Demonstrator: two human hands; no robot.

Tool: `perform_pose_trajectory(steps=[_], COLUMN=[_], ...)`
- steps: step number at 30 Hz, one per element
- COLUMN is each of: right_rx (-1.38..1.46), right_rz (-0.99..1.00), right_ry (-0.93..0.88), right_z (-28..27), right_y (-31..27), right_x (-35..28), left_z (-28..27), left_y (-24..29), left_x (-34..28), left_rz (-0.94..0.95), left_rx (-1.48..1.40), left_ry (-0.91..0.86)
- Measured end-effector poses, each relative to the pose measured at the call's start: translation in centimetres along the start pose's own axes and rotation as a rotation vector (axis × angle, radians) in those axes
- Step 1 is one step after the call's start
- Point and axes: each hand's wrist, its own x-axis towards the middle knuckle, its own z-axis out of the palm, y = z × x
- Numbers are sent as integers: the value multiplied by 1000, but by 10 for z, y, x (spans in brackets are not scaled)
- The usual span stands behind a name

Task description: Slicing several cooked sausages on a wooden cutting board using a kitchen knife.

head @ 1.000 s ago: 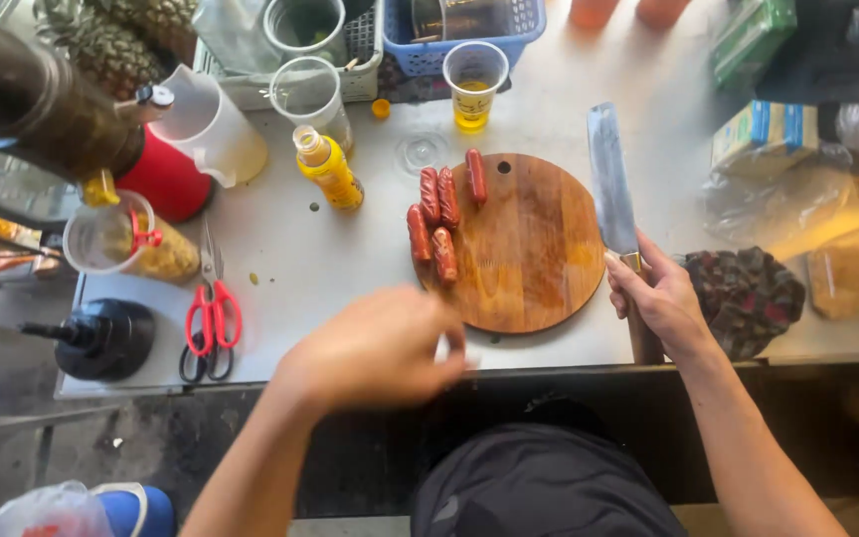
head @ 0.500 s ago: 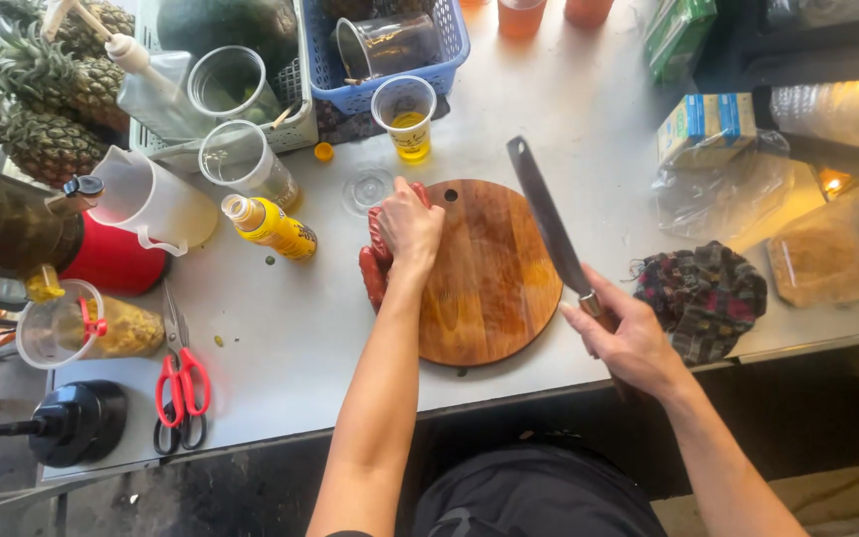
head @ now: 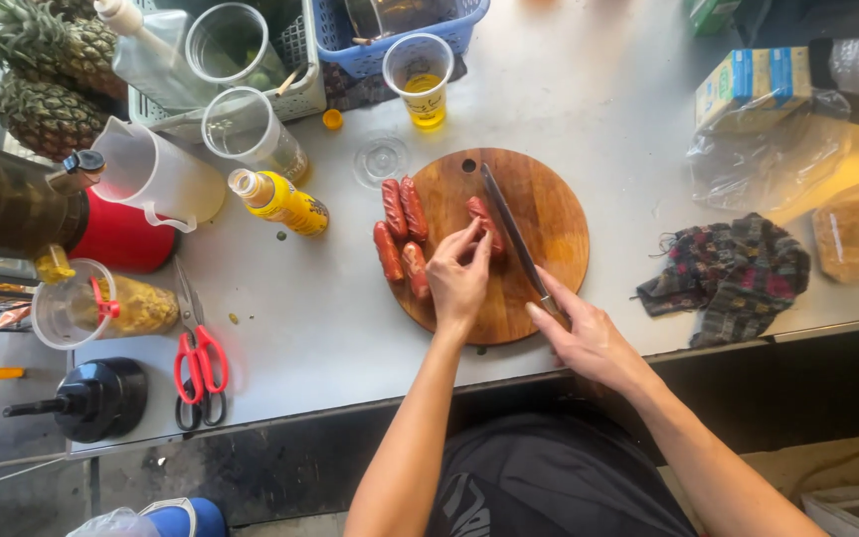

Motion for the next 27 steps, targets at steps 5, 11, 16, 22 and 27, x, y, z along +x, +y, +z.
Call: perform_pose_trajectory(steps=[5,11,16,22,27], right_rx=[-18,-39,138,-108,-128], right_rz=[106,113,-139,51,67], right_ry=[59,117,279,196,201], right_z=[21,27,22,25,32], right_y=[3,0,-18,-26,-17], right_x=[1,-3,-20,-19,-9], left_z=[-1,0,0,10,-3], left_y=[-12,-23,-32,-53,-36], left_x=[0,7,3,3,7], left_rz=[-18,21,215,326,338], left_rx=[-149,-208,-30,63,81], left_ry=[-104,-186,-164,-151,-174])
